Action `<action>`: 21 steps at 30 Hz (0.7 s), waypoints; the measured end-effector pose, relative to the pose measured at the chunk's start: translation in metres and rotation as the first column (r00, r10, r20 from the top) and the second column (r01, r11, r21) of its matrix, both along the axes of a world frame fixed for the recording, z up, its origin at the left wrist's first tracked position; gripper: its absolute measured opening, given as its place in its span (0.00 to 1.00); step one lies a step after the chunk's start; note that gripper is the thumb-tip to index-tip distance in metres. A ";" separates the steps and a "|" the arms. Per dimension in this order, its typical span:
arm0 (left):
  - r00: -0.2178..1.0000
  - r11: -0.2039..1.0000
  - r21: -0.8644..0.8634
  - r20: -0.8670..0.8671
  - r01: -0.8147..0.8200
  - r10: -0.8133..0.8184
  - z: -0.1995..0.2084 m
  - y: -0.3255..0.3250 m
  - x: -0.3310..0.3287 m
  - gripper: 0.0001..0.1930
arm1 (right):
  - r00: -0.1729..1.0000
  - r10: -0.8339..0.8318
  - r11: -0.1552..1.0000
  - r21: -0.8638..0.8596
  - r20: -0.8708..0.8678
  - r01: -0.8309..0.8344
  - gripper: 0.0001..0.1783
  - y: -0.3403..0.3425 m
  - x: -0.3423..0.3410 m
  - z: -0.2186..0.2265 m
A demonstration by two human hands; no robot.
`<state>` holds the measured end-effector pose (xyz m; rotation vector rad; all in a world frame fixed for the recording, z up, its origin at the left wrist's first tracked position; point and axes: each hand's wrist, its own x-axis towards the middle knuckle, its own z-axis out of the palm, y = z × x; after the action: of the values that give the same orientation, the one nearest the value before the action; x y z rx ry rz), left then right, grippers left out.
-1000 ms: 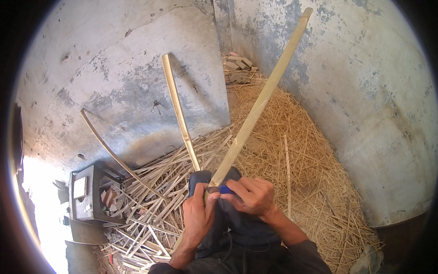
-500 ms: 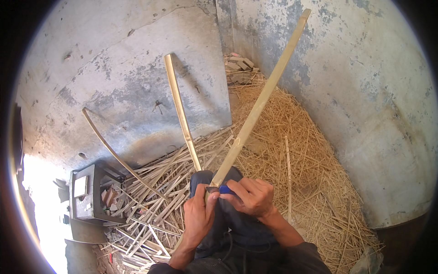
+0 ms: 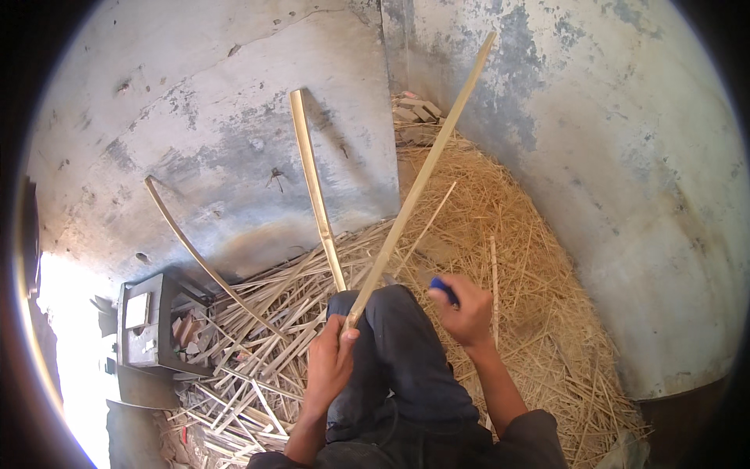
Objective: The person sits on a straw-covered floor and uses a knife to split a long bamboo pole into thin strips. They hold the pole against their leg and use the knife to carefully separate the bamboo fibers, creating multiple thin slats.
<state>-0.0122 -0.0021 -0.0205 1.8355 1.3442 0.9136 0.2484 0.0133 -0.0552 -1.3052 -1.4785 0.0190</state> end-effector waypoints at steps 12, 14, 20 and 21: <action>0.998 0.999 -0.036 0.050 0.040 -0.038 0.006 0.001 0.018 0.20 | 0.932 0.247 0.967 0.001 0.266 -0.256 0.18 -0.006 -0.046 0.008; 0.996 0.998 -0.034 0.074 0.052 -0.049 0.006 0.002 0.018 0.20 | 0.927 0.251 0.965 -0.002 0.277 -0.261 0.18 -0.006 -0.047 0.009; 0.953 0.977 -0.079 0.251 0.197 -0.171 -0.005 0.009 0.013 0.19 | 0.932 0.244 0.967 0.004 0.268 -0.254 0.19 -0.007 -0.049 0.010; 0.939 0.970 -0.095 0.286 0.225 -0.189 -0.005 0.009 0.013 0.19 | 0.930 0.237 0.969 0.000 0.281 -0.247 0.19 -0.008 -0.049 0.011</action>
<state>0.0013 0.0070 -0.0259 1.6473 0.9935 0.9104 0.1995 0.0058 -0.0443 -1.1223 -1.8678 -0.0318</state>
